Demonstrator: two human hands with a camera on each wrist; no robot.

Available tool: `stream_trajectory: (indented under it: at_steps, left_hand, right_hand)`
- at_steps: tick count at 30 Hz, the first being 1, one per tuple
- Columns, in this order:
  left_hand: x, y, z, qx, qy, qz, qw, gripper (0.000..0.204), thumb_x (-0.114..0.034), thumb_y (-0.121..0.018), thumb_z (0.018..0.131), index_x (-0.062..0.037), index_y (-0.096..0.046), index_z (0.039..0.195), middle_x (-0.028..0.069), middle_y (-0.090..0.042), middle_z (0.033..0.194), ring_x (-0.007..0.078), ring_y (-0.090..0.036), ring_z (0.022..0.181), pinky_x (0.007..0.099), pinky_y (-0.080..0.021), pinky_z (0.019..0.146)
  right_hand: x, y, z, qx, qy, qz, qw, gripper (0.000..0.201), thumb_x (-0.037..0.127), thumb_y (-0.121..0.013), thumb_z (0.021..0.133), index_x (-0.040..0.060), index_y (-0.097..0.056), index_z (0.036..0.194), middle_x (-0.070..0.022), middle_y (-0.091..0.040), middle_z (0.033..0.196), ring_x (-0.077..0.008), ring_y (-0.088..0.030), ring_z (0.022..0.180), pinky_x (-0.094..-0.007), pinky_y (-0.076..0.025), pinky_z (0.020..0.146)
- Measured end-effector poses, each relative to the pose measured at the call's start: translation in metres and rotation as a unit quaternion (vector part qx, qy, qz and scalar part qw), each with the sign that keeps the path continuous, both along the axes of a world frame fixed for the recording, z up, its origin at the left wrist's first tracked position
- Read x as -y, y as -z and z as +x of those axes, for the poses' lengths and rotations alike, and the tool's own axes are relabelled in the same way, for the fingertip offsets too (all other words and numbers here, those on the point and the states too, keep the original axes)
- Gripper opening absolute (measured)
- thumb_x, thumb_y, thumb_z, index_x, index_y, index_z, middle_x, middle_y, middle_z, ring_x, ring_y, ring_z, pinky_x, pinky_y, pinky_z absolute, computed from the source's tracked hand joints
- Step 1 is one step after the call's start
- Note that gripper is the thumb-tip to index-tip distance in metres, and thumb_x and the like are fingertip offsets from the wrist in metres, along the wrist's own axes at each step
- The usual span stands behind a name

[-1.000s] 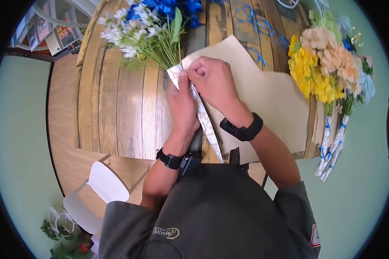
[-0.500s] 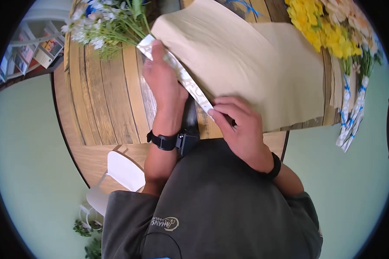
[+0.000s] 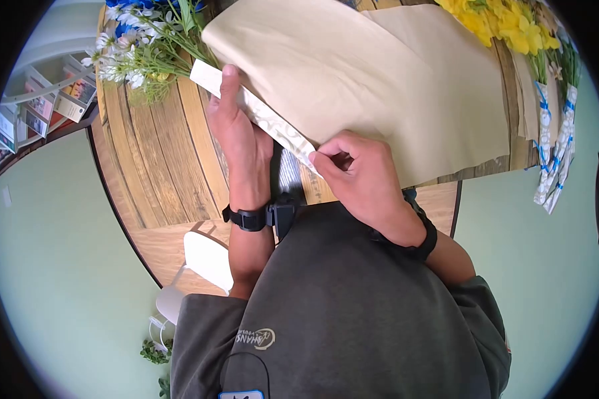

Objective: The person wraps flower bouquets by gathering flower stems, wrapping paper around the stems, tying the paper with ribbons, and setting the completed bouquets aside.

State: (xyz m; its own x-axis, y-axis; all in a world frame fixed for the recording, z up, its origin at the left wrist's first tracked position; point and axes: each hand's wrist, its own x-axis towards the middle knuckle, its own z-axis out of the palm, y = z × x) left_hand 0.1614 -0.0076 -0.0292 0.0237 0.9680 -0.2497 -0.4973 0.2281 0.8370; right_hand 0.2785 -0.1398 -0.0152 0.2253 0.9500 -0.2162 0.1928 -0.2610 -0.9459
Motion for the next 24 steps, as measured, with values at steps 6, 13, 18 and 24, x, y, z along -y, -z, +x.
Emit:
stream_trajectory:
  at_steps: [6,13,18,24]
  left_hand:
    - [0.027,0.0,-0.012,-0.06,0.035,-0.029,0.997,0.014,-0.018,-0.061,0.099,-0.0048,-0.057,0.101,0.0013,-0.057,0.085,0.0119,-0.057,0.075,0.0281,-0.047,0.069]
    - [0.045,0.008,0.0,-0.254,-0.022,0.03,0.966,0.023,-0.02,-0.06,0.101,0.0019,-0.059,0.107,0.0038,-0.063,0.094,0.0096,-0.058,0.079,0.0276,-0.049,0.07]
    - [0.043,0.015,-0.001,-0.308,-0.028,0.079,0.948,0.024,-0.018,-0.058,0.101,0.0034,-0.059,0.11,0.0045,-0.064,0.094,0.0102,-0.059,0.079,0.0258,-0.048,0.069]
    - [0.043,0.009,-0.01,-0.274,-0.018,0.041,0.961,0.029,-0.019,-0.059,0.1,0.0066,-0.058,0.113,0.008,-0.066,0.099,0.0112,-0.057,0.086,0.027,-0.048,0.079]
  right_hand:
    - [-0.001,0.0,-0.002,-0.015,0.01,-0.026,0.999,0.011,0.005,-0.072,0.088,-0.0037,-0.067,0.084,-0.0058,-0.066,0.07,-0.006,-0.056,0.06,-0.0244,-0.046,0.055]
    - [0.0,0.0,-0.006,-0.015,-0.016,-0.023,1.0,0.011,0.006,-0.072,0.087,-0.0034,-0.067,0.085,-0.007,-0.068,0.072,-0.008,-0.059,0.061,-0.0256,-0.048,0.056]
    - [-0.001,-0.017,0.011,0.002,-0.01,0.046,0.999,0.014,0.01,-0.076,0.083,-0.0006,-0.067,0.089,-0.0104,-0.069,0.083,-0.0164,-0.064,0.07,-0.0298,-0.051,0.062]
    - [-0.056,-0.027,0.099,0.288,0.069,0.128,0.947,0.055,0.033,-0.079,0.085,-0.0025,-0.061,0.123,-0.0086,-0.069,0.105,-0.0169,-0.065,0.094,-0.0285,-0.049,0.085]
